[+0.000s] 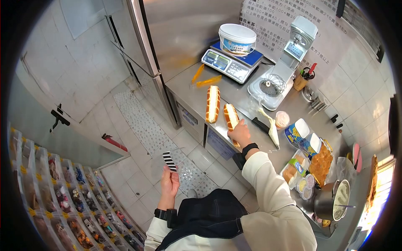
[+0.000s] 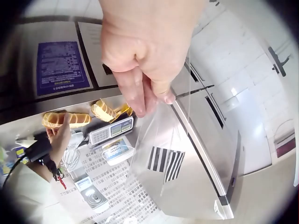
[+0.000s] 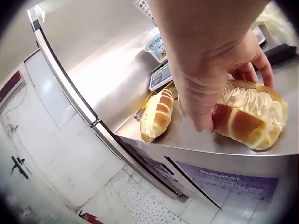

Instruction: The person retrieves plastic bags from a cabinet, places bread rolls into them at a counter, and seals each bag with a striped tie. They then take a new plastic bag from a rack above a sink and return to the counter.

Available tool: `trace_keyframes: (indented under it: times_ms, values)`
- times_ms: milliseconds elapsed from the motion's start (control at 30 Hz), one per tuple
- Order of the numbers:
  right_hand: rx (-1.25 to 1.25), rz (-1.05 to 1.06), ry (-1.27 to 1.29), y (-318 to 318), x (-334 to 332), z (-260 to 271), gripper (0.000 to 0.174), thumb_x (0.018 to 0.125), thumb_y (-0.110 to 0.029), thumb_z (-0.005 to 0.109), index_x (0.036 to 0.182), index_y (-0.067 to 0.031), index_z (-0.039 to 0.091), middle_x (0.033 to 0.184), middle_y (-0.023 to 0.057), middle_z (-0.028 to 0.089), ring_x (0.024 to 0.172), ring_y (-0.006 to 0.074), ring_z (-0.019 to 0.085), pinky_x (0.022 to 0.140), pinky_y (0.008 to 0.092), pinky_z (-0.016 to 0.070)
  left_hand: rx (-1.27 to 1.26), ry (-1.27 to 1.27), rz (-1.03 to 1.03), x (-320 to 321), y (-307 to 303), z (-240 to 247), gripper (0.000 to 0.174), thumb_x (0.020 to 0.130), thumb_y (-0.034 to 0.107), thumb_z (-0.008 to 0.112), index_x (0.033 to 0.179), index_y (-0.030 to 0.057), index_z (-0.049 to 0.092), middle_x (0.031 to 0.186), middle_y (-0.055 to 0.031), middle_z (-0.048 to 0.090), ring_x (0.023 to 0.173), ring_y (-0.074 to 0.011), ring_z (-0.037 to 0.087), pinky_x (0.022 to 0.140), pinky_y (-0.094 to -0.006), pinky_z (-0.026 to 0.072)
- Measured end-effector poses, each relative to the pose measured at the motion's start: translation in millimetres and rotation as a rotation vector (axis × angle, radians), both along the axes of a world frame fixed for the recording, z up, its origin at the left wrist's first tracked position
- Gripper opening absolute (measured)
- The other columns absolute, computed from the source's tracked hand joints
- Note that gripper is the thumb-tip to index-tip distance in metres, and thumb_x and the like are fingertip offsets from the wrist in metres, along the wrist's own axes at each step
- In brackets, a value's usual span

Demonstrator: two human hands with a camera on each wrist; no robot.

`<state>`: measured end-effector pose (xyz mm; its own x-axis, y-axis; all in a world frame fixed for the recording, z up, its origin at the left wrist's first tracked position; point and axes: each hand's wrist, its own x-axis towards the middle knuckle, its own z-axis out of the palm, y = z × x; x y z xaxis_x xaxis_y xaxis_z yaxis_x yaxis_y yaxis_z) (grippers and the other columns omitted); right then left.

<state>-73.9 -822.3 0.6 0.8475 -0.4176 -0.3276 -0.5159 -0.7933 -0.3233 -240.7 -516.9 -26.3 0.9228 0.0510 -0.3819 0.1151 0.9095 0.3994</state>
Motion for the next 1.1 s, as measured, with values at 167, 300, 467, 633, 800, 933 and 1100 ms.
trace_keyframes:
  times_ms: [167,300,467,633,800,933,1100]
  values:
    - [-0.087,0.113,0.082,-10,-8,2,0.075,0.063,-0.030,0.072,0.119,-0.0011,0.033,0.115,0.0180,0.047,0.107,0.0317,0.050,0.084,0.0381,0.0465,0.044,0.120,0.049,1,-6,18,0.018,0.090,0.022,0.051,0.095,0.0048,0.055,0.081,-0.0041,0.062,0.065,-0.0063,0.058,0.058,-0.0162,0.0518]
    - [-0.215,0.162,-0.042,-13,-17,-10,0.072,0.062,-0.028,0.072,0.118,-0.0009,0.035,0.108,0.0176,0.053,0.101,0.0315,0.055,0.081,0.0381,0.0482,0.148,0.009,0.027,4,-9,9,0.020,0.090,0.022,0.051,0.099,0.0044,0.052,0.080,-0.0027,0.060,0.065,-0.0070,0.058,0.059,-0.0168,0.0521]
    - [0.298,0.180,0.129,-51,-18,-5,0.075,0.062,-0.032,0.073,0.120,0.0009,0.039,0.097,0.0138,0.058,0.087,0.0250,0.060,0.073,0.0356,0.0495,0.024,-0.064,-0.007,16,-7,-2,0.028,0.091,0.024,0.049,0.107,0.0018,0.046,0.082,-0.0035,0.058,0.069,-0.0096,0.060,0.061,-0.0194,0.0537]
    - [0.929,0.235,0.208,-64,-90,57,0.075,0.066,-0.026,0.075,0.124,-0.0014,0.035,0.108,0.0091,0.054,0.098,0.0173,0.054,0.081,0.0300,0.0455,-0.006,-0.040,-0.026,19,-10,2,0.030,0.090,0.026,0.049,0.107,-0.0001,0.048,0.084,-0.0043,0.058,0.073,-0.0112,0.062,0.066,-0.0205,0.0551]
    - [0.850,0.507,-0.129,-22,-158,151,0.072,0.064,-0.019,0.076,0.123,-0.0017,0.037,0.109,0.0108,0.054,0.103,0.0197,0.053,0.088,0.0291,0.0416,-0.033,-0.074,-0.080,22,-17,-5,0.029,0.090,0.026,0.049,0.104,0.0004,0.050,0.085,-0.0050,0.059,0.071,-0.0110,0.062,0.067,-0.0204,0.0547]
    - [0.386,0.746,-0.272,2,-175,185,0.068,0.063,-0.020,0.075,0.120,-0.0041,0.041,0.109,0.0137,0.053,0.100,0.0270,0.054,0.085,0.0321,0.0435,-0.030,-0.141,-0.158,26,-24,-6,0.027,0.090,0.025,0.050,0.102,0.0007,0.051,0.086,-0.0046,0.059,0.071,-0.0109,0.062,0.067,-0.0214,0.0548]
    - [0.236,0.790,-0.311,12,-182,196,0.066,0.062,-0.019,0.073,0.119,-0.0071,0.042,0.106,0.0134,0.053,0.095,0.0306,0.055,0.079,0.0359,0.0462,-0.066,-0.173,-0.165,24,-26,-11,0.025,0.088,0.025,0.053,0.099,0.0019,0.053,0.088,-0.0053,0.061,0.071,-0.0114,0.062,0.066,-0.0234,0.0552]
